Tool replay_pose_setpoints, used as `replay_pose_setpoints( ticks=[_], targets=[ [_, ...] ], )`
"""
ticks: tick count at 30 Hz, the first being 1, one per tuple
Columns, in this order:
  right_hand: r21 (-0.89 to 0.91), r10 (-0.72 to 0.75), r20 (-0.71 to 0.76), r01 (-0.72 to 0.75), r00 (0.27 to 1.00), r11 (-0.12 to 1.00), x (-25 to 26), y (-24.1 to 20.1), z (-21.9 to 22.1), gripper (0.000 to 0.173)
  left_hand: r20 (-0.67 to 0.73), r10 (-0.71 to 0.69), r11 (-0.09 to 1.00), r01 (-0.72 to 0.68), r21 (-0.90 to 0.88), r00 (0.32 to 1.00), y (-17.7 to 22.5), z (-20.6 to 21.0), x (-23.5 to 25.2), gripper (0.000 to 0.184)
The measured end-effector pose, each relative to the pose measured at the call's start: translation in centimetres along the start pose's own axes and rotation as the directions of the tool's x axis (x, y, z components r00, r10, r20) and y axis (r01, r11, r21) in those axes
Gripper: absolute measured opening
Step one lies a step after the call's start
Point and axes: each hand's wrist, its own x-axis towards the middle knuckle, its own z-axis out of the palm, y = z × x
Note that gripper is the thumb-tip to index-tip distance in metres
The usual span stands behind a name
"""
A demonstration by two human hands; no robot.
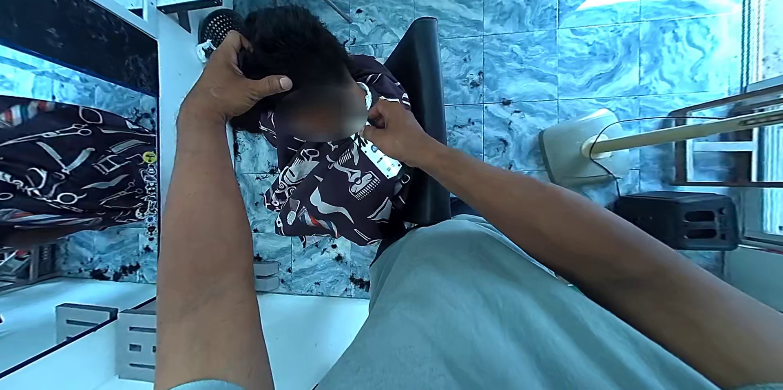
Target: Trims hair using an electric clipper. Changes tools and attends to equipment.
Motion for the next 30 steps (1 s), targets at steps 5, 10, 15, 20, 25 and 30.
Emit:
replay_pose_setpoints(
  ticks=[5,10,15,20,25,30],
  targets=[
    [0.068,-0.009,0.008,0.008,1.0,0.998,0.2,-0.02,0.15,0.032,0.0,0.004,1.0,-0.004,-0.005,1.0,-0.08,-0.06,0.24,0.074],
    [0.11,-0.019,-0.005,0.02,1.0,0.994,0.1,-0.06,0.14,0.033,-0.001,0.005,1.0,-0.005,0.002,1.0,0.29,-0.03,0.37,0.073],
    [0.126,0.016,-0.012,-0.014,1.0,0.992,-0.03,-0.12,0.03,0.031,0.012,0.003,1.0,-0.003,-0.015,1.0,0.25,-0.08,0.58,0.072],
    [0.066,0.032,-0.012,-0.031,0.999,0.997,0.12,-0.28,-0.02,0.03,0.011,0.004,1.0,-0.003,-0.027,1.0,0.2,-0.04,0.66,0.071],
    [0.055,0.018,-0.019,-0.016,1.0,0.998,0.14,-0.46,-0.25,0.031,0.006,-0.002,1.0,0.002,-0.018,1.0,0.03,-0.09,0.75,0.073],
    [0.118,0.014,-0.024,-0.011,1.0,0.993,0.16,-0.32,-0.54,0.03,0.002,0.006,1.0,-0.006,-0.01,1.0,0.01,0.01,0.86,0.073]
  ],
)
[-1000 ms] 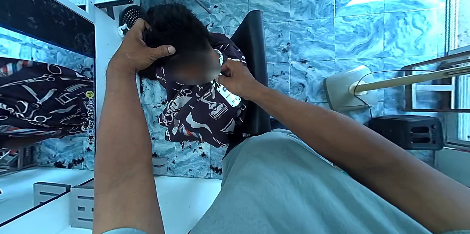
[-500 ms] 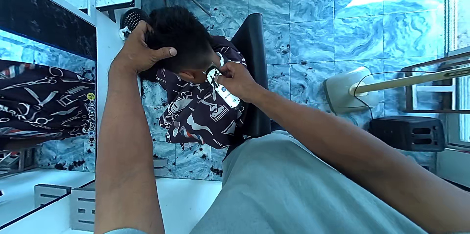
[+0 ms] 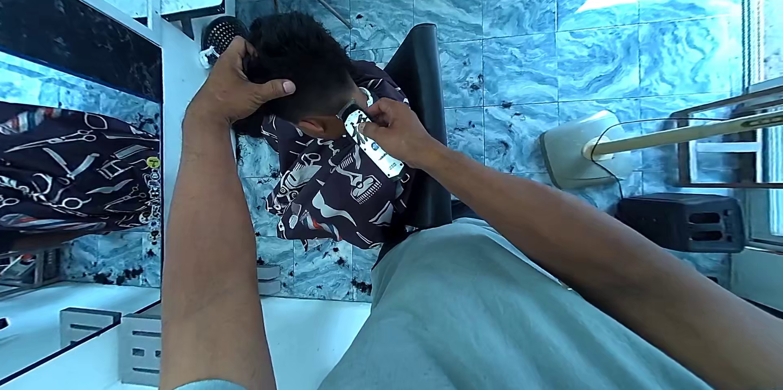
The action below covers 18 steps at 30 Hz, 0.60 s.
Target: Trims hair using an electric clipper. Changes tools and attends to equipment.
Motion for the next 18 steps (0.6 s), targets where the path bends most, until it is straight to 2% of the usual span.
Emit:
replay_pose_setpoints(
  ticks=[9,13,16,18],
  targets=[
    [-0.067,0.024,0.012,-0.023,1.0,0.997,0.15,-0.08,-0.25,0.029,0.011,-0.014,1.0,0.013,0.006,1.0,0.22,-0.06,0.05,0.072],
    [-0.013,-0.033,0.026,0.033,0.999,0.999,0.17,-0.11,-0.37,0.03,0.009,-0.002,1.0,0.002,0.0,1.0,0.31,-0.03,0.11,0.073],
    [-0.067,0.005,-0.003,-0.005,1.0,0.998,0.15,-0.2,-0.31,0.028,0.009,-0.009,1.0,0.009,-0.008,1.0,0.23,-0.02,0.11,0.074],
    [-0.035,-0.019,-0.001,0.019,1.0,0.999,0.28,0.02,-0.54,0.03,0.007,-0.012,1.0,0.012,-0.007,1.0,0.22,0.0,0.23,0.073]
  ],
)
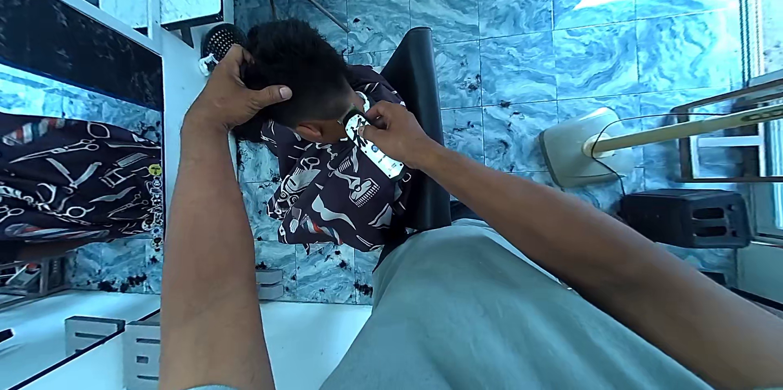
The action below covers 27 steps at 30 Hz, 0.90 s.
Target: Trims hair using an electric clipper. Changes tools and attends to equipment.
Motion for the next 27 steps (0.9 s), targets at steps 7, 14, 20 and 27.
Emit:
replay_pose_setpoints(
  ticks=[7,14,20,27],
  targets=[
    [-0.006,-0.007,0.018,0.007,1.0,1.0,0.1,0.0,-0.4,0.032,0.004,-0.008,1.0,0.008,0.0,1.0,0.0,-0.1,0.1,0.073],
    [0.044,-0.035,0.036,0.033,0.999,0.998,0.4,0.1,-0.7,0.031,0.007,-0.001,1.0,0.001,-0.004,1.0,0.1,-0.1,0.2,0.07],
    [0.056,-0.016,0.05,0.013,0.999,0.998,0.6,-0.1,-1.2,0.031,0.006,-0.015,1.0,0.015,0.004,1.0,0.2,-0.2,0.2,0.071],
    [0.07,-0.026,0.049,0.023,0.998,0.997,0.9,0.2,-1.3,0.032,0.016,-0.033,0.999,0.033,-0.003,0.999,0.4,-0.1,0.4,0.069]
  ],
)
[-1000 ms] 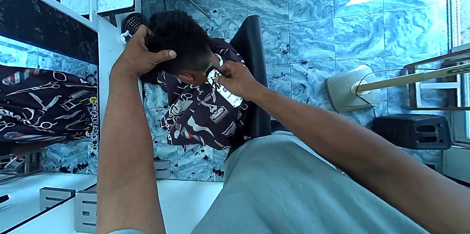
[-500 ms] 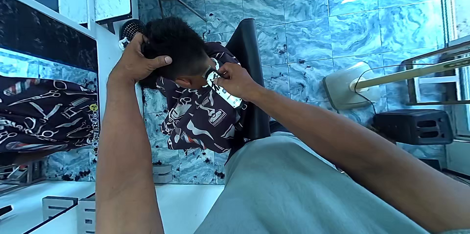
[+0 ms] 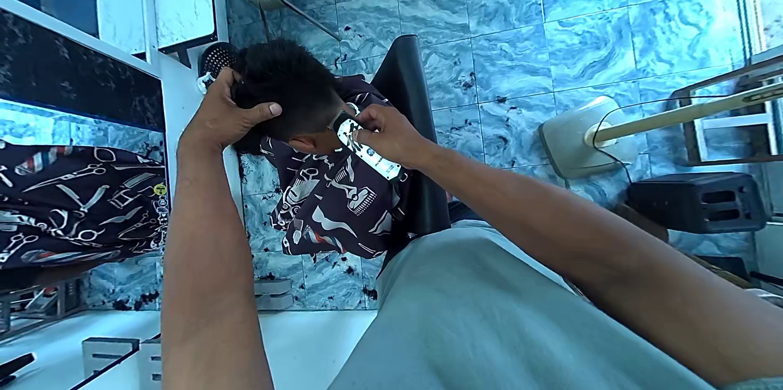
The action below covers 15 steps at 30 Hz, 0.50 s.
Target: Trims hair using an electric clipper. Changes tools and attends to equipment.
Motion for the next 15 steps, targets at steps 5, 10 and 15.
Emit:
replay_pose_setpoints(
  ticks=[5,10,15],
  targets=[
    [-0.048,0.017,0.002,-0.017,1.0,0.999,0.11,-0.01,-0.14,0.03,0.0,-0.003,1.0,0.003,0.013,1.0,0.11,-0.01,0.05,0.069],
    [-0.079,0.041,0.013,-0.04,0.999,0.996,-0.01,-0.34,-0.29,0.029,0.004,-0.005,1.0,0.005,0.017,1.0,0.13,-0.04,0.03,0.068],
    [-0.051,0.021,0.019,-0.02,1.0,0.998,0.08,-0.33,-0.57,0.031,0.003,-0.003,1.0,0.003,-0.007,1.0,0.19,0.01,-0.09,0.069]
  ],
)
